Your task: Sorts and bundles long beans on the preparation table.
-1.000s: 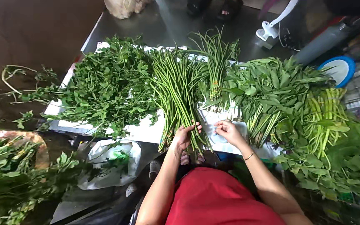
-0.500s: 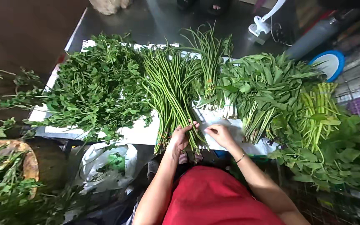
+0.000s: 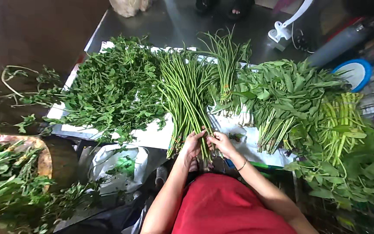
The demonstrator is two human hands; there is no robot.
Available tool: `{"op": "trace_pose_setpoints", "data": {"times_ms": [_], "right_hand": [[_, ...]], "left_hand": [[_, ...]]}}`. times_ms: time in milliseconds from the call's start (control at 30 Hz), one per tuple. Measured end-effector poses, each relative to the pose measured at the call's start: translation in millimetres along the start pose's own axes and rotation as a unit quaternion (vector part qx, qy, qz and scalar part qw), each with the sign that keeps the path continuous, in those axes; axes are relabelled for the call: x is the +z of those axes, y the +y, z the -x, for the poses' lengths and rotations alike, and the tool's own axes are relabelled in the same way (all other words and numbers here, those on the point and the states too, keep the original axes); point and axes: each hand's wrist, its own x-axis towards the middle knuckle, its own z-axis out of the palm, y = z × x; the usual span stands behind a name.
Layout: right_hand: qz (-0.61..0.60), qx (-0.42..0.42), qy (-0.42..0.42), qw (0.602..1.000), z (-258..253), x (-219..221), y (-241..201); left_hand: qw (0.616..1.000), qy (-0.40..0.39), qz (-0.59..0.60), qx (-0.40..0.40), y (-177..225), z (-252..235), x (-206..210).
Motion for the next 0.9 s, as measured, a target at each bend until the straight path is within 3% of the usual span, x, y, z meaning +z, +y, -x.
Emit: {"op": "trace_pose_setpoints", "data": {"times_ms": [200,333,500,900], "right_hand": [[0.000,-0.005,0.011,1.000,1.0,-5.8,4.0],[-0.026,0.008,0.020,0.999,2.1,2.0,0.8],[0.090,-0.013,0.022,0.996,-1.6,13.2,-5.7],[0.061,0.025,-0.002,0.998,0.5,9.7,-15.7]], "left_hand": [[0.996,0.022,0.089,0.019,-1.9,-1.8,-0.3],[0.996,0.060,0.047,0.034,0.4,-0.6,3.7],[0.996,0.072,0.004,0.057,-1.7,-5.3,2.0],[0.994,0.088,0.030,0.064,-1.0,-4.0,3.7]]}}
